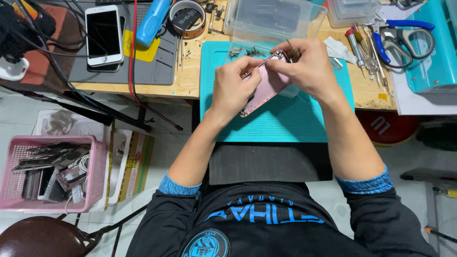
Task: The person disassembles a pink smartphone at a repair bench, using a screwdriver and pry tool to remove screws and internal components from the phone housing. They place the removed small parts into a clear plastic tray while working on the phone frame throughout the clip.
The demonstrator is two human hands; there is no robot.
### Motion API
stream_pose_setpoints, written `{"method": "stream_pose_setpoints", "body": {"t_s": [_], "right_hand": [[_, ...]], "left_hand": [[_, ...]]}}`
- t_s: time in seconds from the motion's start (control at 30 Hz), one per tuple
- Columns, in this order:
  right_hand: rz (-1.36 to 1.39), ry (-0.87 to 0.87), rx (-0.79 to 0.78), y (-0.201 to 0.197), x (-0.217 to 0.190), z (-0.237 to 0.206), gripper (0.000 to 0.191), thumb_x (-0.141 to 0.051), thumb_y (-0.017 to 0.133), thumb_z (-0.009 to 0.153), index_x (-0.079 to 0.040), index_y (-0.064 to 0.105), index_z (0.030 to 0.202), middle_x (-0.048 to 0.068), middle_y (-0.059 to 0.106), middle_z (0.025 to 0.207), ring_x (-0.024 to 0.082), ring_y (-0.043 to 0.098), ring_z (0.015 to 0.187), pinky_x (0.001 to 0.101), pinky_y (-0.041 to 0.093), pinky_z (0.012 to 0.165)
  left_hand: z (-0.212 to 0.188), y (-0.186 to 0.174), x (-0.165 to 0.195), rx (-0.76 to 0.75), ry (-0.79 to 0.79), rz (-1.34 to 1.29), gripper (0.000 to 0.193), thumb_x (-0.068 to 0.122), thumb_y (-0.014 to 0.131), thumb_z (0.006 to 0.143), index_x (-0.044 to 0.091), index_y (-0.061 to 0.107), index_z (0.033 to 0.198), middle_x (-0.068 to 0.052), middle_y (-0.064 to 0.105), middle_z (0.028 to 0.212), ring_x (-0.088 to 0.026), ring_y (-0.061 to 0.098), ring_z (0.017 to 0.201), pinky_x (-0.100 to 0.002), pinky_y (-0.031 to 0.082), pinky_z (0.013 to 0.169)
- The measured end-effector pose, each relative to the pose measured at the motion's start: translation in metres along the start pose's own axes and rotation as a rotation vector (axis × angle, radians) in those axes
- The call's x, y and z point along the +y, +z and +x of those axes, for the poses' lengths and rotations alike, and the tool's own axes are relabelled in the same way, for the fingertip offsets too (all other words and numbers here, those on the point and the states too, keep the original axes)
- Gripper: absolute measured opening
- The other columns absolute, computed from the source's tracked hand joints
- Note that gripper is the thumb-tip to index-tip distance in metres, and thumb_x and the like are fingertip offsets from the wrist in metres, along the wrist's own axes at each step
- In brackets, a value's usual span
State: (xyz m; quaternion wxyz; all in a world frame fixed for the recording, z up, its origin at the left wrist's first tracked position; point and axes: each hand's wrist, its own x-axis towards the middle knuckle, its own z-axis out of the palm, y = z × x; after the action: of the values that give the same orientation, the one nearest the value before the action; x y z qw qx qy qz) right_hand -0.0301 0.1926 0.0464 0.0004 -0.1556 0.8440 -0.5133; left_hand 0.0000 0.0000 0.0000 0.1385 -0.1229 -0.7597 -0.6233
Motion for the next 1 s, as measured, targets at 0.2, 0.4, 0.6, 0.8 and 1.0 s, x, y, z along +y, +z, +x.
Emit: {"method": "stream_pose_setpoints", "body": {"t_s": [0.2, 0.4, 0.6, 0.8, 1.0], "right_hand": [[-0.033, -0.027, 0.012, -0.011, 0.003, -0.014, 0.023, -0.019, 0.084, 0.090, 0.000, 0.076, 0.100, 0.000, 0.068, 0.074, 0.003, 0.060, 0.066, 0.0215, 0.046, 0.055], [-0.099, 0.005, 0.038, -0.029, 0.011, -0.011, 0.025, -0.021, 0.085, 0.088, 0.000, 0.075, 0.096, 0.001, 0.066, 0.070, 0.004, 0.057, 0.063, 0.0225, 0.044, 0.052], [-0.139, -0.007, 0.049, -0.031, 0.017, -0.017, 0.026, -0.022, 0.086, 0.087, 0.000, 0.077, 0.097, 0.001, 0.067, 0.071, 0.005, 0.057, 0.063, 0.0233, 0.043, 0.052], [-0.009, -0.138, 0.188, -0.047, 0.035, -0.013, 0.028, -0.017, 0.079, 0.100, 0.001, 0.073, 0.120, 0.004, 0.070, 0.098, 0.005, 0.061, 0.076, 0.0208, 0.048, 0.064], [-0.205, -0.157, 0.128, -0.069, 0.062, -0.016, 0.020, -0.011, 0.072, 0.104, -0.001, 0.076, 0.120, 0.004, 0.070, 0.089, 0.010, 0.064, 0.074, 0.0254, 0.049, 0.065]], "left_hand": [[-0.008, 0.014, 0.010, 0.012, 0.046, 0.103, 0.020, 0.013, 0.067, 0.091, 0.004, 0.077, 0.107, -0.012, 0.079, 0.091, -0.018, 0.080, 0.081, -0.030, 0.061, 0.075], [0.002, 0.034, 0.016, 0.031, 0.140, 0.319, 0.017, 0.019, 0.069, 0.089, 0.008, 0.076, 0.100, -0.014, 0.077, 0.088, -0.031, 0.075, 0.078, -0.041, 0.058, 0.071], [0.001, 0.037, 0.020, -0.002, 0.096, 0.360, 0.015, 0.019, 0.068, 0.091, 0.007, 0.074, 0.096, -0.014, 0.076, 0.086, -0.032, 0.075, 0.078, -0.043, 0.057, 0.070], [0.011, 0.029, 0.010, 0.029, 0.090, 0.291, 0.015, 0.018, 0.070, 0.090, 0.005, 0.074, 0.097, -0.013, 0.077, 0.084, -0.027, 0.076, 0.077, -0.038, 0.058, 0.067], [0.044, 0.020, -0.033, 0.011, -0.153, -0.247, 0.015, 0.005, 0.063, 0.098, -0.005, 0.068, 0.107, -0.008, 0.073, 0.081, -0.007, 0.065, 0.069, -0.023, 0.050, 0.058]]}}
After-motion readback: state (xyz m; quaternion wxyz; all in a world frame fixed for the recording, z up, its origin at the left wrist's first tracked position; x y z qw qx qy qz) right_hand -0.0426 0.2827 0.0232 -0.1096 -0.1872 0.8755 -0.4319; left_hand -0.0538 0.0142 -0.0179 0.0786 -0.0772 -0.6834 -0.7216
